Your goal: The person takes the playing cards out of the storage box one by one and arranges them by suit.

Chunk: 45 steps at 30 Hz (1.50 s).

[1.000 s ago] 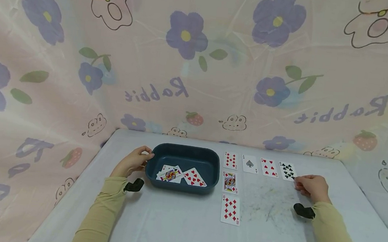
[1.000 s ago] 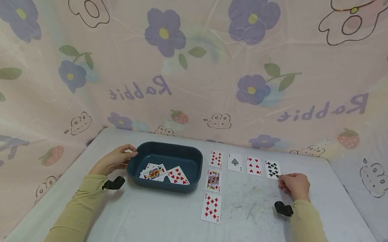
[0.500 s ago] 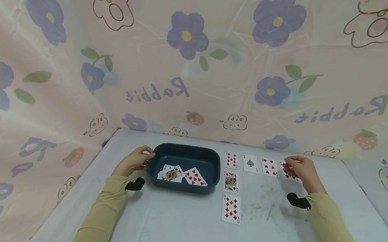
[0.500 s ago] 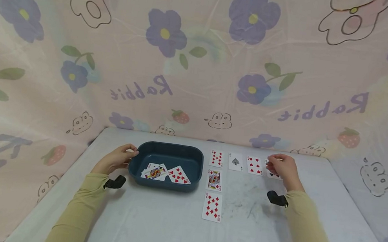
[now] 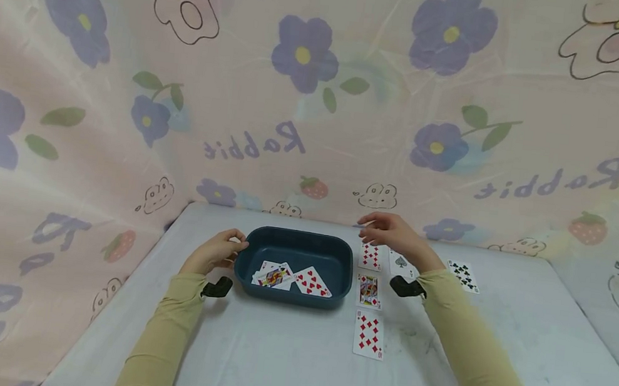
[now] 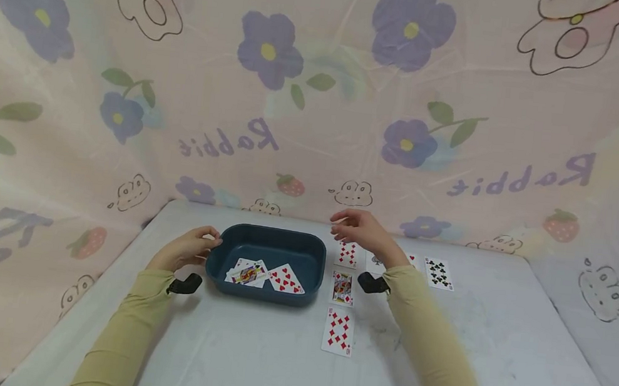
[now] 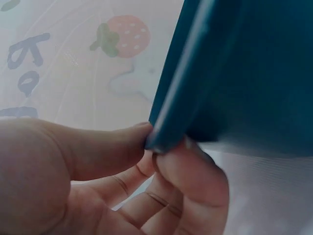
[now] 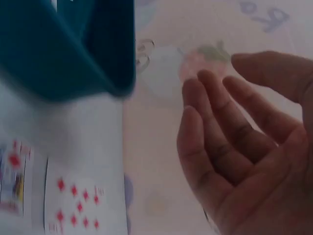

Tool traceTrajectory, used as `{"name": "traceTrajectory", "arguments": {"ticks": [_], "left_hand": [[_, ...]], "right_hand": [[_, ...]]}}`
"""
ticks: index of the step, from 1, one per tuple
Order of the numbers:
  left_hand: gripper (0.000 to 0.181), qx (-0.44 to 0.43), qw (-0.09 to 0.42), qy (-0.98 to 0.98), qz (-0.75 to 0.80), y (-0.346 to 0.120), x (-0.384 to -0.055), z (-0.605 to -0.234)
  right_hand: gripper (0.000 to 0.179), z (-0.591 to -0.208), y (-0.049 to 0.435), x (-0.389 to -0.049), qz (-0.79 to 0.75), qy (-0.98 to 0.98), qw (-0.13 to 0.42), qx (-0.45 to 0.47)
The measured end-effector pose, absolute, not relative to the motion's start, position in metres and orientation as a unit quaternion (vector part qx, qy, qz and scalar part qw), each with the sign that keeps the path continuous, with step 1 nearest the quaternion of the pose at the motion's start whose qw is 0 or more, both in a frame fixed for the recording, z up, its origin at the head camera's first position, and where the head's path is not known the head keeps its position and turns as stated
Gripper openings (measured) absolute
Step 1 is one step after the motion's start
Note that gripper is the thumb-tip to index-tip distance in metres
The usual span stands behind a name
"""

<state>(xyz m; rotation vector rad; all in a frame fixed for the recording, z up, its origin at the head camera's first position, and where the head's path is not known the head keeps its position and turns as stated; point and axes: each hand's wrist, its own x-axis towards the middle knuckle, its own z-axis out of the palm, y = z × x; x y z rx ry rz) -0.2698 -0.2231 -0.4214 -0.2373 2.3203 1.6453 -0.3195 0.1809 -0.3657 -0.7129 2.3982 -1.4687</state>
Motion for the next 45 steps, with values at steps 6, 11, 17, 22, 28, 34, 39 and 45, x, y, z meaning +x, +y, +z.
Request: {"name": "traceTrajectory", "arguments": {"ticks": [6, 11, 17, 22, 28, 34, 39, 45], "left_hand": [[0.015, -0.083, 0.146, 0.802, 0.573, -0.222, -0.266, -0.422], [0.014, -0.084, 0.137, 0.805, 0.571, -0.222, -0.269, -0.418], [0.014, -0.095, 0.136, 0.805, 0.569, -0.224, -0.267, -0.417], [0.014, -0.098, 0.135, 0.801, 0.575, -0.225, -0.264, -0.424], [0.016, -0.091, 0.131, 0.802, 0.576, -0.227, -0.266, -0.428], [0.015, -0.088, 0.134, 0.801, 0.577, -0.225, -0.266, -0.424], [0.015, -0.084, 0.139, 0.799, 0.579, -0.223, -0.269, -0.422], [0.014, -0.091, 0.141, 0.795, 0.584, -0.222, -0.271, -0.423]], "right_hand": [[0.036, -0.375, 0.119, -0.334, -0.459, 0.8, 0.222, -0.315], [0.044, -0.387, 0.082, -0.336, -0.422, 0.789, 0.297, -0.333], [0.048, -0.403, 0.047, -0.336, -0.398, 0.782, 0.369, -0.306], [0.052, -0.414, 0.028, -0.333, -0.364, 0.803, 0.373, -0.29], [0.058, -0.417, 0.014, -0.327, -0.338, 0.825, 0.351, -0.286], [0.055, -0.42, 0.012, -0.329, -0.316, 0.836, 0.346, -0.287], [0.057, -0.422, 0.015, -0.33, -0.308, 0.843, 0.333, -0.288], [0.054, -0.425, 0.014, -0.329, -0.298, 0.858, 0.308, -0.284]]}}
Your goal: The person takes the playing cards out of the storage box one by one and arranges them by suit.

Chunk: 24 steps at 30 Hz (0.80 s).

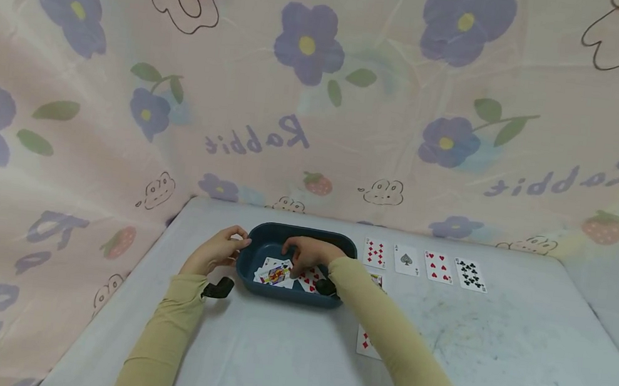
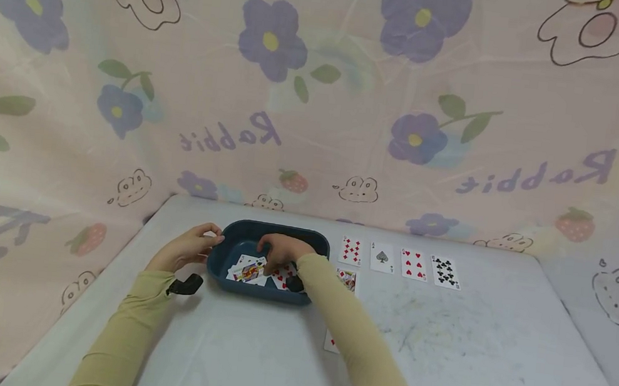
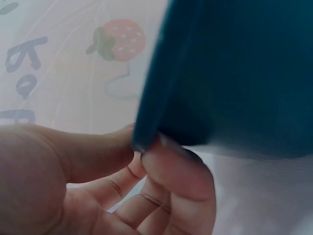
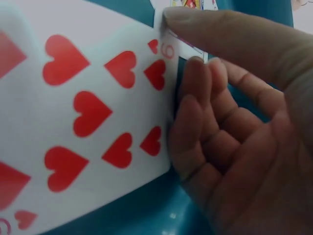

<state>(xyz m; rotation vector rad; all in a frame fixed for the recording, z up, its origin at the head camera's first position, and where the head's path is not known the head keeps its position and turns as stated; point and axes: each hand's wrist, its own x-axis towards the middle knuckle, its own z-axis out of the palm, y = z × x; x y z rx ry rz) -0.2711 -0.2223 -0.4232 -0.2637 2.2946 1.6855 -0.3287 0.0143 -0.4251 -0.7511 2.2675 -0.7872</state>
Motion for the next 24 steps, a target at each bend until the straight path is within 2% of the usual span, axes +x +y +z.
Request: {"name": "traceTrajectory", "arguments": {"ticks": [11, 18, 24], "left_hand": [[0.015, -0.1, 0.14, 0.8, 0.574, -0.2211, -0.2702, -0.4219], [0.016, -0.091, 0.14, 0.795, 0.582, -0.2214, -0.2701, -0.4236], [0.016, -0.09, 0.138, 0.795, 0.584, -0.2221, -0.2702, -0.423]], "right_hand": [[0.05, -0.4238, 0.014, -0.323, -0.299, 0.851, 0.315, -0.297], [0.032, -0.4262, 0.0152, -0.325, -0.262, 0.872, 0.289, -0.297], [0.017, -0.4208, 0.0212, -0.3305, -0.28, 0.863, 0.294, -0.3]]}}
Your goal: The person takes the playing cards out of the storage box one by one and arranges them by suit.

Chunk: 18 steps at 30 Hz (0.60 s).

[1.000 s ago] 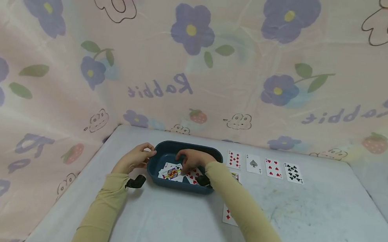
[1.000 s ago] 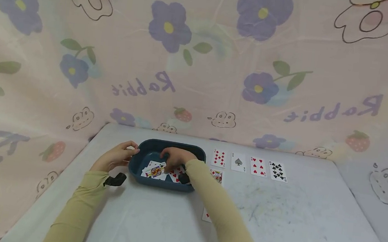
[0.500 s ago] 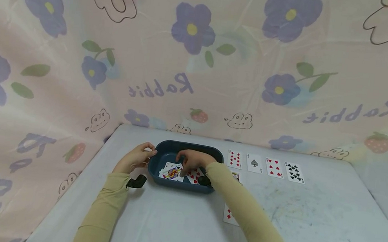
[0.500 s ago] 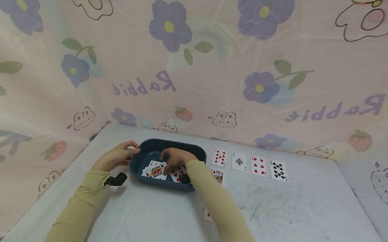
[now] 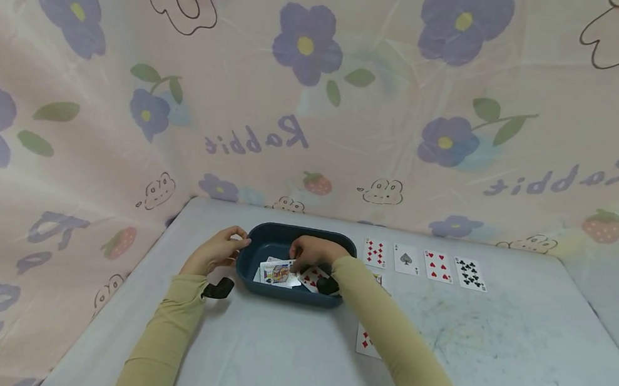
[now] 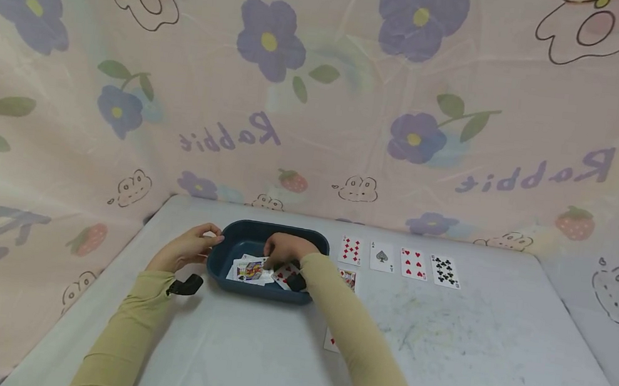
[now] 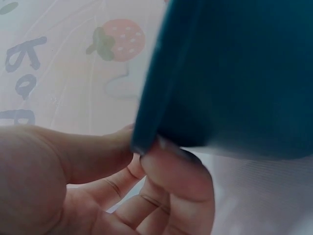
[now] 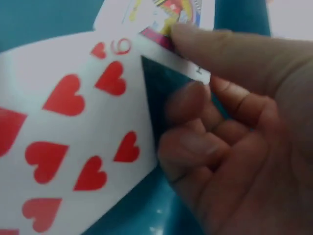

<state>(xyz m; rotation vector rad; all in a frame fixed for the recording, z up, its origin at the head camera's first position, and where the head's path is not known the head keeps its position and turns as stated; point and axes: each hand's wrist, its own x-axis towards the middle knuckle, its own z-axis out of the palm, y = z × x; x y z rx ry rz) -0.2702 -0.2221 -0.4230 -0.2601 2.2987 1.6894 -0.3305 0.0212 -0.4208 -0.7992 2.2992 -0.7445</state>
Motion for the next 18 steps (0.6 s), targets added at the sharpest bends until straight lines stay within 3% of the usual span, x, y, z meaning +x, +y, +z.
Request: {"name": "traceTrajectory", "arguments": {"ticks": [7, 14, 18], "left_hand": [[0.014, -0.094, 0.143, 0.795, 0.583, -0.221, -0.269, -0.422], [0.015, -0.09, 0.14, 0.797, 0.58, -0.222, -0.269, -0.422], [0.015, -0.092, 0.138, 0.798, 0.579, -0.222, -0.27, -0.422]], "right_hand": [[0.013, -0.407, 0.036, -0.335, -0.332, 0.845, 0.274, -0.317], [0.024, -0.388, 0.059, -0.333, -0.372, 0.843, 0.243, -0.304], [0.022, -0.377, 0.077, -0.33, -0.399, 0.837, 0.228, -0.297]]}}
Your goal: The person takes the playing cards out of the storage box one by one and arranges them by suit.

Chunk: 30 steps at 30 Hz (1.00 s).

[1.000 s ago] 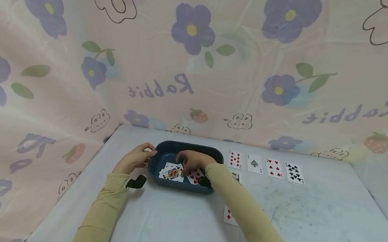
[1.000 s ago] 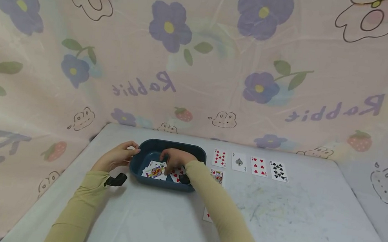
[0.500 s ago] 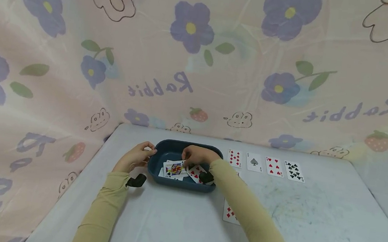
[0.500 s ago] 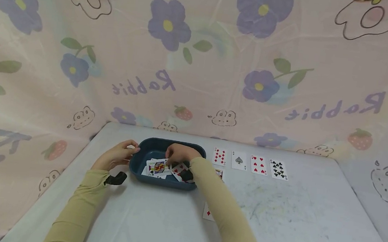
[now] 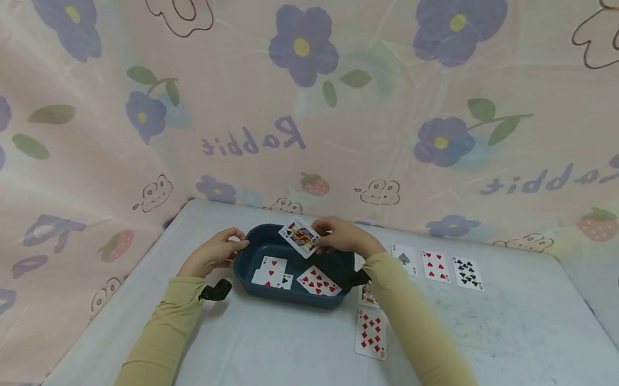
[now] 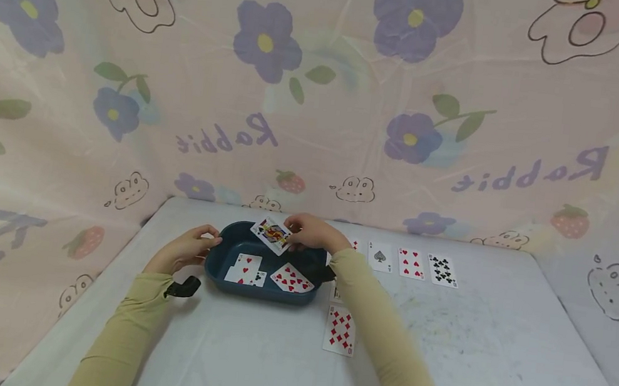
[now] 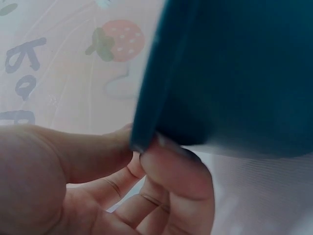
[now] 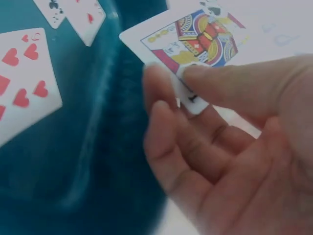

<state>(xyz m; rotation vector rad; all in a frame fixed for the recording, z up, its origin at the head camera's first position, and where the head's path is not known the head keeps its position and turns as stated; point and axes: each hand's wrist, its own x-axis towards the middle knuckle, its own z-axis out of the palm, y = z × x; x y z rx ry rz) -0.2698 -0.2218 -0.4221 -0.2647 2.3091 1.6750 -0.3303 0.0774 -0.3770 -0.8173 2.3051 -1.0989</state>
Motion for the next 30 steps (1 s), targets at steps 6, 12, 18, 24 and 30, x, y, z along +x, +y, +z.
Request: {"name": "traceTrajectory", "arguments": {"ticks": [6, 12, 18, 24, 30], "left_hand": [[0.017, -0.088, 0.138, 0.801, 0.576, -0.22, -0.273, -0.42], [0.017, -0.09, 0.132, 0.801, 0.577, -0.219, -0.273, -0.422], [0.018, -0.093, 0.131, 0.804, 0.573, -0.222, -0.271, -0.425], [0.016, -0.088, 0.134, 0.805, 0.572, -0.222, -0.27, -0.426], [0.017, -0.082, 0.137, 0.806, 0.57, -0.222, -0.27, -0.427]], "right_hand": [[0.024, -0.367, 0.118, -0.324, -0.464, 0.813, 0.207, -0.283], [0.032, -0.373, 0.167, -0.308, -0.462, 0.84, 0.142, -0.246], [0.035, -0.384, 0.21, -0.292, -0.482, 0.848, 0.127, -0.178], [0.042, -0.393, 0.244, -0.271, -0.476, 0.861, 0.125, -0.125], [0.037, -0.41, 0.271, -0.253, -0.471, 0.867, 0.137, -0.091]]}}
